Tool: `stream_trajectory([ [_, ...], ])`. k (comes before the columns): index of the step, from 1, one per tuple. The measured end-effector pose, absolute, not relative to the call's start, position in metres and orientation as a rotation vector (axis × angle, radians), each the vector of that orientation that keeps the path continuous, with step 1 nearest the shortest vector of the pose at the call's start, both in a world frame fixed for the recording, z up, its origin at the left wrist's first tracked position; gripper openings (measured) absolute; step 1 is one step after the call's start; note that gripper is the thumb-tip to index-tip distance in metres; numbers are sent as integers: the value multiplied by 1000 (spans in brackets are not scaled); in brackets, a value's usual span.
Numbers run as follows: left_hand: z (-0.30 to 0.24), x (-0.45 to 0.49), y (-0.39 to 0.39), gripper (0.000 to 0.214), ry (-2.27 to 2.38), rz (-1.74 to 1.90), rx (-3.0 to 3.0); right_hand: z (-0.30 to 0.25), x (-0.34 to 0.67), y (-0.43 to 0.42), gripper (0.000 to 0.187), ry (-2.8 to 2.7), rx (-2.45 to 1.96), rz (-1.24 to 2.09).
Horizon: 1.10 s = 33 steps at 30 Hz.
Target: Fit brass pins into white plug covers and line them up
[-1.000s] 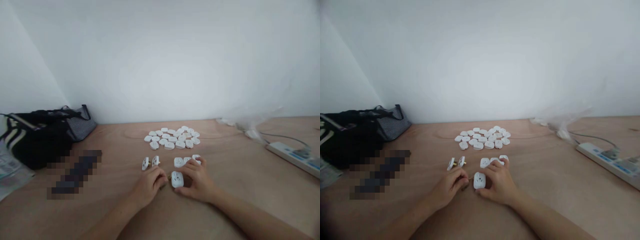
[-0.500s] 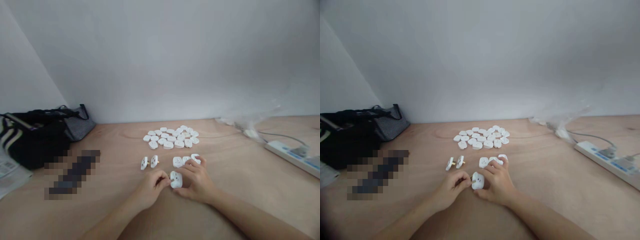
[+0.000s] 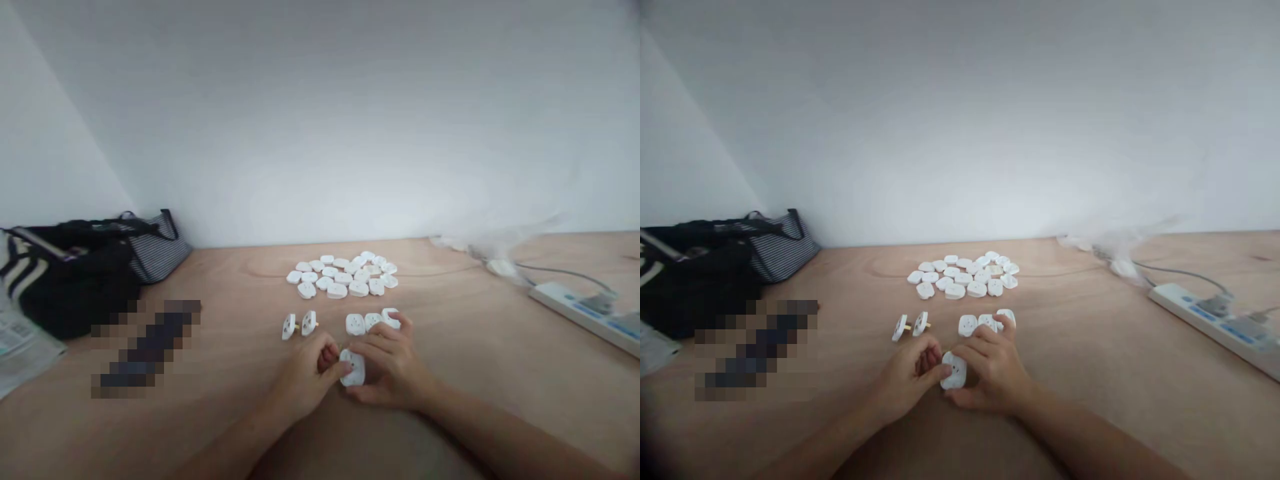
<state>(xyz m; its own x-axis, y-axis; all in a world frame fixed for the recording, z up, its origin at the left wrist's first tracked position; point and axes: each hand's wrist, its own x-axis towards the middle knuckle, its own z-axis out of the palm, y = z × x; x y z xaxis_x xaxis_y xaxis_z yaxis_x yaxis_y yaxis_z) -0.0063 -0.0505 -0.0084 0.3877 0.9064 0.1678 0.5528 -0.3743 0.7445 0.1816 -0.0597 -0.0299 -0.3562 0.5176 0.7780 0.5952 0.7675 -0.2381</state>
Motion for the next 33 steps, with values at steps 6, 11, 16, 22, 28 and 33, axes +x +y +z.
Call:
stream_trajectory([
  [6, 4, -33, -42, 17, 1258, 662, 2101, -27, 191, -56, 37, -2048, -953, -143],
  [11, 2, -48, -42, 21, 1256, 403, 2171, -29, 196, -53, 36, -2048, -991, -137],
  [16, 2, -38, -45, 7, 1286, 398, 2240, -31, 195, -53, 37, -2070, -993, -110],
  [22, 2, -35, -45, 11, 1236, 668, 2182, -28, 195, -54, 41, -2118, -1016, 84],
  [28, -10, -23, -49, 8, 1128, 1041, 2054, -24, 193, -56, 42, -2193, -1020, 231],
  [33, -10, -13, -53, 5, 1092, 1121, 2120, -23, 190, -57, 44, -2222, -998, 223],
])
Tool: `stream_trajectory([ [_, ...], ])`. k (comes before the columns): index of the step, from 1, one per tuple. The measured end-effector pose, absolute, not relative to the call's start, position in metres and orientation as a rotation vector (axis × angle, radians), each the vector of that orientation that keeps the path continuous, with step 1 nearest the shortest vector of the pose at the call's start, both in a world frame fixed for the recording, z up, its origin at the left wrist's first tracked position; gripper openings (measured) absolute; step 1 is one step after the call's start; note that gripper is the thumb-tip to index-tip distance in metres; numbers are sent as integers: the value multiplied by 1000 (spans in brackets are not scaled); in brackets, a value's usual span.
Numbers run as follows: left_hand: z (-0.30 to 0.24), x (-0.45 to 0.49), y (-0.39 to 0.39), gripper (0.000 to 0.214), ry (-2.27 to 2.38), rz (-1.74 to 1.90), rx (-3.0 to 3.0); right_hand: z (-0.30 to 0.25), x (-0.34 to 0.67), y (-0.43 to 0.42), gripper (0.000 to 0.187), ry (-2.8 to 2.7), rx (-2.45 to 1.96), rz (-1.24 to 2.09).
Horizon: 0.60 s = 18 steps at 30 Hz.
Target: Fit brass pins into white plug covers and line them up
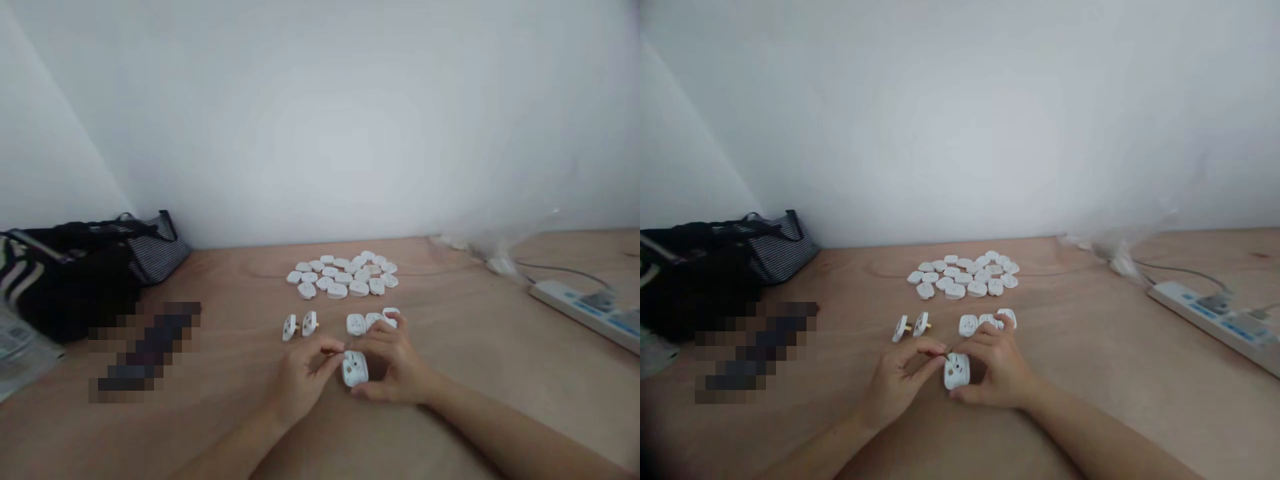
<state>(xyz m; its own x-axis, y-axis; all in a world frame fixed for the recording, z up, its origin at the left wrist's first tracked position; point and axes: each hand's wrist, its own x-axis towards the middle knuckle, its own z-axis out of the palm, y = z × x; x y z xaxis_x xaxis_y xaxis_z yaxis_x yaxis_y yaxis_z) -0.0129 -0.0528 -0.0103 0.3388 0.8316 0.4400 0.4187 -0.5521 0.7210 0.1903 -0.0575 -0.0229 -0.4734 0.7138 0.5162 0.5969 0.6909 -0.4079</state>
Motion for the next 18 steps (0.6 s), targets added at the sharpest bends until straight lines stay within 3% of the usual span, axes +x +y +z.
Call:
stream_trajectory([
  [18, -19, -9, -51, 8, 888, 1171, 2092, -28, 189, -56, 45, -2193, -921, 238],
])
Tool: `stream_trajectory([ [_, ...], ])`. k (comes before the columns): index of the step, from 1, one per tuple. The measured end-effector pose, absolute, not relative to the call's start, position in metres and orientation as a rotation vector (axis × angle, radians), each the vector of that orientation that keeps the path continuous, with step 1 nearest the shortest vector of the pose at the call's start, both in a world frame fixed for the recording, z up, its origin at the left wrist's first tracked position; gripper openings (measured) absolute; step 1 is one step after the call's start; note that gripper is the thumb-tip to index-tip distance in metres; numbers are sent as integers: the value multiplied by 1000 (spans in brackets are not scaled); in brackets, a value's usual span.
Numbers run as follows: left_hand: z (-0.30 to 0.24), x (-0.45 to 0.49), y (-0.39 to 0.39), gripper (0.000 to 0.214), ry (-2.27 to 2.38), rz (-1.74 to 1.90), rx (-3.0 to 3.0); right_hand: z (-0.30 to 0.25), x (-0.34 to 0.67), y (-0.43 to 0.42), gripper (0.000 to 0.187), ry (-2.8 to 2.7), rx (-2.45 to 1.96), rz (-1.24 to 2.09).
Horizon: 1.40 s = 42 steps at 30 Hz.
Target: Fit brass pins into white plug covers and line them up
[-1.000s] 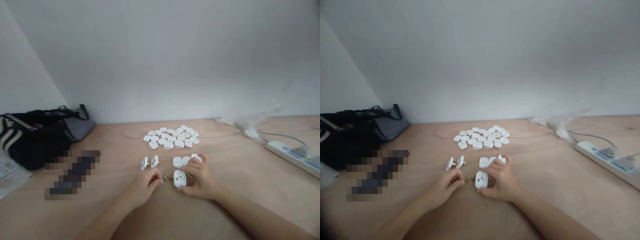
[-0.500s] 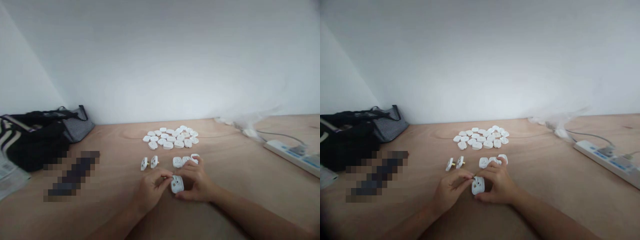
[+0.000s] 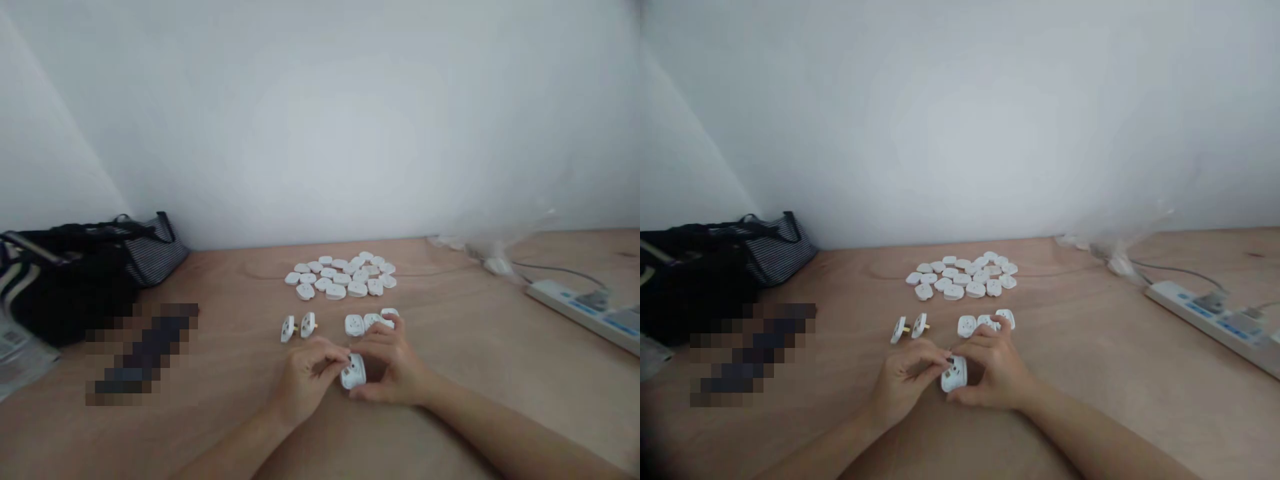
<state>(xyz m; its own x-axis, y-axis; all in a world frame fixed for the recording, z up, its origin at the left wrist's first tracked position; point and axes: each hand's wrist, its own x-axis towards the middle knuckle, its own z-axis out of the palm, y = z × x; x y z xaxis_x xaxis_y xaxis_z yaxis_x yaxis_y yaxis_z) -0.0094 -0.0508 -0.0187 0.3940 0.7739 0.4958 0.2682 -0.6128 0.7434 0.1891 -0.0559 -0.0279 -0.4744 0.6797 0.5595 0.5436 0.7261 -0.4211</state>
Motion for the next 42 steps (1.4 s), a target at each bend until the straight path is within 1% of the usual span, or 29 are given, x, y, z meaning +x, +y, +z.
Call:
stream_trajectory([
  [4, -20, -9, -50, 8, 907, 1154, 2100, -29, 190, -56, 48, -2199, -940, 212],
  [7, -19, -9, -50, 7, 918, 1135, 2148, -33, 190, -55, 58, -2172, -949, 154],
  [10, -17, -9, -50, 13, 892, 1111, 2302, -36, 190, -55, 68, -2145, -948, 97],
  [13, -16, -13, -50, 25, 832, 1060, 2559, -37, 191, -55, 77, -2122, -929, 95],
  [16, -15, -19, -49, 38, 793, 1009, 2737, -36, 191, -55, 81, -2114, -906, 99],
  [20, -13, -27, -45, 70, 931, 954, 2670, -35, 193, -55, 84, -2106, -910, 54],
  [22, -12, -29, -43, 78, 941, 867, 2619, -36, 193, -54, 87, -2110, -923, 32],
  [24, -11, -28, -42, 75, 916, 780, 2593, -36, 193, -54, 90, -2122, -918, -4],
  [26, -10, -24, -42, 68, 895, 751, 2576, -37, 193, -54, 91, -2137, -896, -38],
  [30, -9, -20, -43, 54, 866, 771, 2575, -36, 192, -53, 93, -2157, -865, -17],
  [32, -9, -21, -44, 50, 873, 789, 2571, -33, 193, -52, 93, -2144, -890, 26],
  [33, -9, -22, -44, 49, 891, 804, 2561, -31, 195, -52, 90, -2141, -911, 51],
  [34, -10, -24, -44, 49, 917, 823, 2546, -28, 197, -51, 81, -2146, -940, 73],
  [37, -13, -28, -42, 51, 1039, 900, 2470, -22, 202, -50, 37, -2195, -1068, 94],
  [38, -15, -29, -42, 51, 1080, 923, 2437, -21, 204, -49, 25, -2212, -1120, 86],
  [40, -17, -29, -42, 52, 1135, 924, 2388, -21, 204, -48, 16, -2230, -1211, 63],
  [42, -18, -28, -43, 53, 1157, 896, 2372, -25, 202, -47, 14, -2229, -1276, 48],
])
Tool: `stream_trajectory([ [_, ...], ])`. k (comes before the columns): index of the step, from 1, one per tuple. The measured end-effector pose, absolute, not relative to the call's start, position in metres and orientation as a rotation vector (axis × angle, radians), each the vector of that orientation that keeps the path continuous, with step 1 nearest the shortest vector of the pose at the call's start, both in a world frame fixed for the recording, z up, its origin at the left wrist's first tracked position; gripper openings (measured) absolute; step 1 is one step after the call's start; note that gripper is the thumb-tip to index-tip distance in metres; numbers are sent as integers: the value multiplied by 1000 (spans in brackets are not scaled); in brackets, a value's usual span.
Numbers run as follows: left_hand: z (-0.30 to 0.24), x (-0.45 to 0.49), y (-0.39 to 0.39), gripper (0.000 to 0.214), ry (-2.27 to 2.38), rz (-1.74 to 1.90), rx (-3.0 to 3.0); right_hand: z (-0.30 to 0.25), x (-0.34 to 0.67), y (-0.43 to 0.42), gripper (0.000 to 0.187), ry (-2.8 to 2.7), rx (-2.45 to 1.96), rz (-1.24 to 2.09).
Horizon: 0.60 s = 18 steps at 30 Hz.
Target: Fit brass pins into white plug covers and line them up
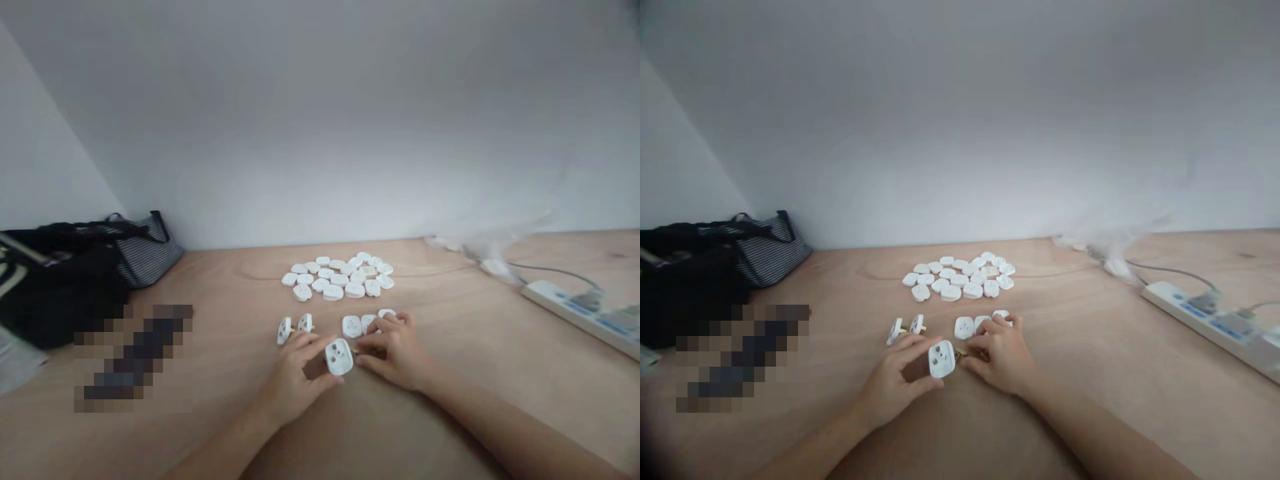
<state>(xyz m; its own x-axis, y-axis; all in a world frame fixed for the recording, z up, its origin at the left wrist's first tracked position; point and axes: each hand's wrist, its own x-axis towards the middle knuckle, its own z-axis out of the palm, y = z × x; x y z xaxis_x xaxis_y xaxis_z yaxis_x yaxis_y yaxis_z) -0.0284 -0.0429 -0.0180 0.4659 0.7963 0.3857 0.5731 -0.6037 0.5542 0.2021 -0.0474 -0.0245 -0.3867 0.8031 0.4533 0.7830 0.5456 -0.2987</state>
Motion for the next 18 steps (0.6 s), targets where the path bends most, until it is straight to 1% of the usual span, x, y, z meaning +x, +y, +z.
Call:
stream_trajectory([
  [4, -18, -26, -42, 54, 1138, 847, 2387, -33, 194, -45, 8, -2205, -1339, 25],
  [12, -18, -27, -43, 53, 1141, 824, 2393, -33, 195, -48, 11, -2035, -1290, 48],
  [18, -18, -27, -43, 52, 1125, 818, 2414, -20, 197, -58, 11, -2056, -1030, 296],
])
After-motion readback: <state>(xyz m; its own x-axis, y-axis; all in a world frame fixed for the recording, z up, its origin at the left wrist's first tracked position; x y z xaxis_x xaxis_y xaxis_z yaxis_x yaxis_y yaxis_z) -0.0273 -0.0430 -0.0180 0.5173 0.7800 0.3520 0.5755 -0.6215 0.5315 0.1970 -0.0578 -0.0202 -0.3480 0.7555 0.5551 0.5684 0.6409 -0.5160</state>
